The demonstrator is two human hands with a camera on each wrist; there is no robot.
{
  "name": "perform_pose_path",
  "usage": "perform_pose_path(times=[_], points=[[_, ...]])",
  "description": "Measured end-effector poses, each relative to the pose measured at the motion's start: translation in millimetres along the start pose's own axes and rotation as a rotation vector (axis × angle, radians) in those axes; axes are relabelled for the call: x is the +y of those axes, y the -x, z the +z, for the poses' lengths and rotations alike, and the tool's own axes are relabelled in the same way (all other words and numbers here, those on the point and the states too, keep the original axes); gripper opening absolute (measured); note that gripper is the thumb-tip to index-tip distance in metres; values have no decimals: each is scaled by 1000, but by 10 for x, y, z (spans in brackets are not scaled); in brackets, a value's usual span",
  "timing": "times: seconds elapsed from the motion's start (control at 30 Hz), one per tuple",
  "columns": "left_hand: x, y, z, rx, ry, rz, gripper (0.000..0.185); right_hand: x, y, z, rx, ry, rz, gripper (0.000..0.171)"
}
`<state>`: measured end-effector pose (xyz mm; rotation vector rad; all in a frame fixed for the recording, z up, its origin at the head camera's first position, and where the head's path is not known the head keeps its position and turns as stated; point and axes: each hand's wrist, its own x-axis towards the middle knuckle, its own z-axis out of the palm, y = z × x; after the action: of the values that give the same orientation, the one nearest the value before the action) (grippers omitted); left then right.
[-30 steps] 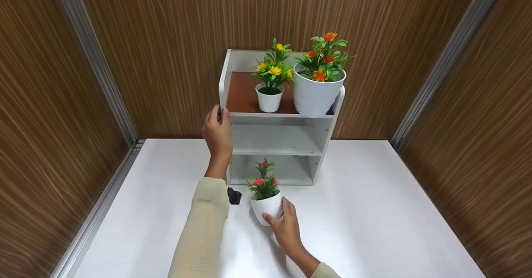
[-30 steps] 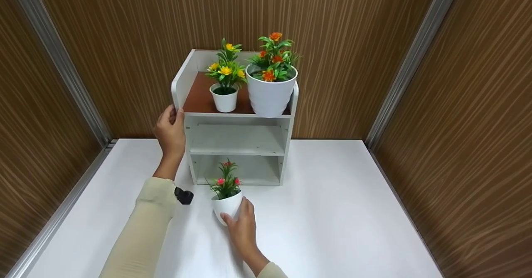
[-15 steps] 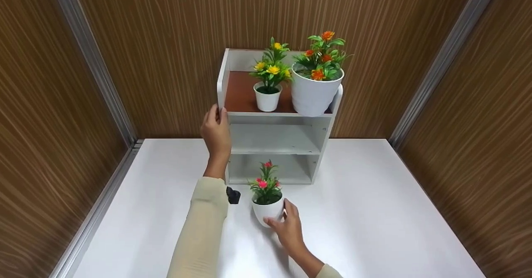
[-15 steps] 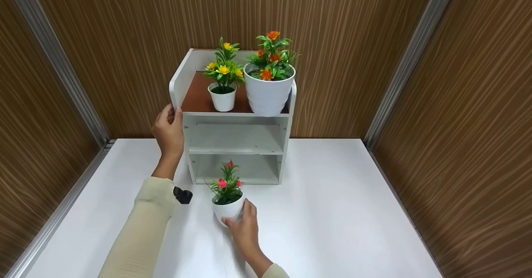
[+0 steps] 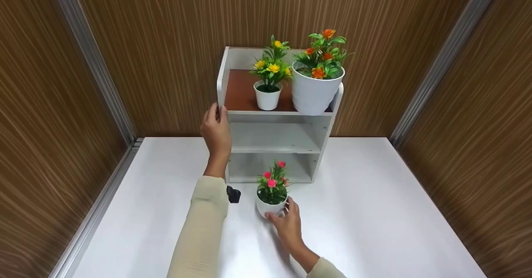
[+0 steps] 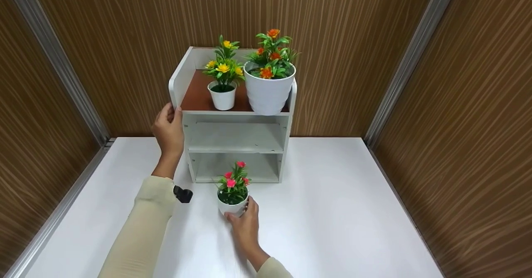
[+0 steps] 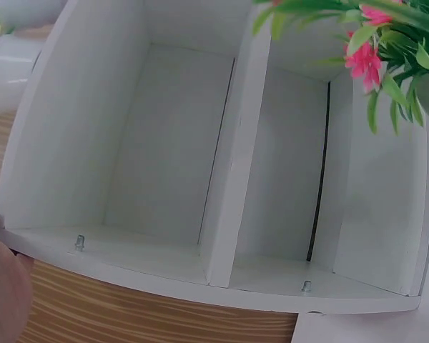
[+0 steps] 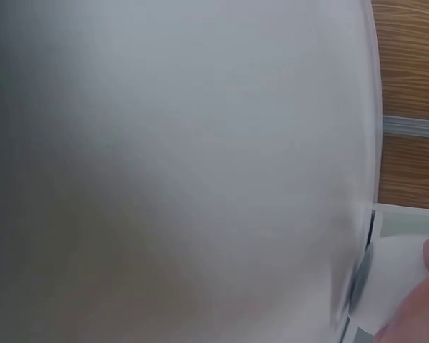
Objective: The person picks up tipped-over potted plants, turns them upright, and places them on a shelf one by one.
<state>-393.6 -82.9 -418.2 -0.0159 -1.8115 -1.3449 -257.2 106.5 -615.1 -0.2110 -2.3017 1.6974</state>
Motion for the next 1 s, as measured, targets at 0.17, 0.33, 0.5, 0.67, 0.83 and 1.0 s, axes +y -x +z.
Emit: perform_pose_path(times=[0.17,0.33,0.5,0.67,0.83,1.0], points=[[5,5,5,-3,-1,-9,35,14,-18,2,14,-19,0,83],[9,6,12,4,-7,3,35,33,-4,-1,8,1,-4,84],[4,6,16,7,-6,3,34,58,6,19,20,47,-29,85],[-1,7,10,5,8,-9,33,61,24,18,0,73,-33,84],[-6,9,8,5,13,-8,33,55,41,3,-22,94,-23,84],[1,5,7,9,19,-10,33,38,46,-7,-28,37,-3,89]])
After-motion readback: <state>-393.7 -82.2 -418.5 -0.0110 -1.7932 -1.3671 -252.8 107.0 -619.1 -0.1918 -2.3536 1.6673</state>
